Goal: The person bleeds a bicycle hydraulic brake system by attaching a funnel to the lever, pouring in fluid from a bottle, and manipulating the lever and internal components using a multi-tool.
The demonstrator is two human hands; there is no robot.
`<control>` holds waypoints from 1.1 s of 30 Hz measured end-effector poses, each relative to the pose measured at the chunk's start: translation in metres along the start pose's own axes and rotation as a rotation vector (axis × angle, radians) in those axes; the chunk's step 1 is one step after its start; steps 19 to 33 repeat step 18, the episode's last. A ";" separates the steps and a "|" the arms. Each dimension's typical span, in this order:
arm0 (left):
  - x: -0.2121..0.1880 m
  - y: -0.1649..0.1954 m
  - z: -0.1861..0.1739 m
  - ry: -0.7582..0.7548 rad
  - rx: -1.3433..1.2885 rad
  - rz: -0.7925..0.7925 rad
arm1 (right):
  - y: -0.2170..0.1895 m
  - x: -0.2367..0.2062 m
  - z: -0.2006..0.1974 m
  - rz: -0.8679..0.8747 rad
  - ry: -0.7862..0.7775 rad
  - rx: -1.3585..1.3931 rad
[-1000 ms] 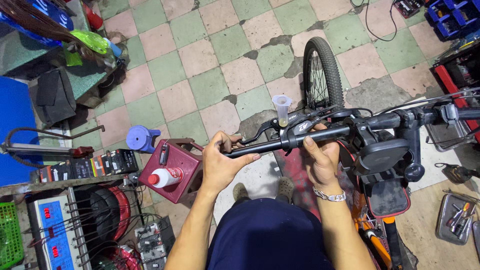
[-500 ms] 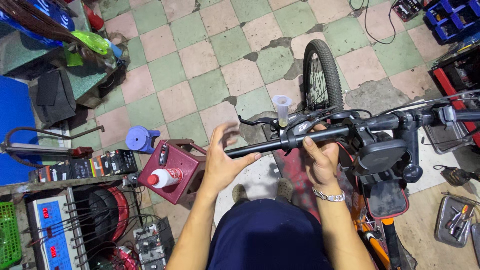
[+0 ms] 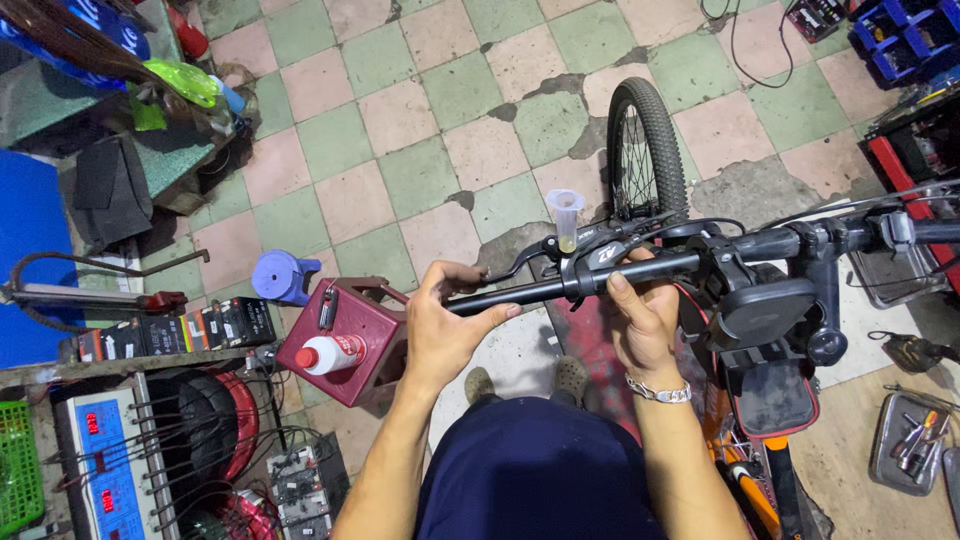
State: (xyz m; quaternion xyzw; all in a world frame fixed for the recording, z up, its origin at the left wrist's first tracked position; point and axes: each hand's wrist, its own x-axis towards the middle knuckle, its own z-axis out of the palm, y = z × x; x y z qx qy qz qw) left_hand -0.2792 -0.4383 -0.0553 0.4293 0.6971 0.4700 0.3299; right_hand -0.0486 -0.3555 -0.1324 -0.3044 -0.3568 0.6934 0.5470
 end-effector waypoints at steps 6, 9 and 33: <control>-0.002 0.000 0.000 0.057 0.049 0.159 | -0.001 -0.001 0.003 -0.008 0.017 -0.019; -0.009 0.003 0.002 0.157 0.147 0.202 | -0.002 -0.001 0.005 0.001 0.009 -0.004; -0.011 0.021 0.002 0.132 0.211 0.013 | -0.001 0.000 0.002 -0.006 -0.002 -0.012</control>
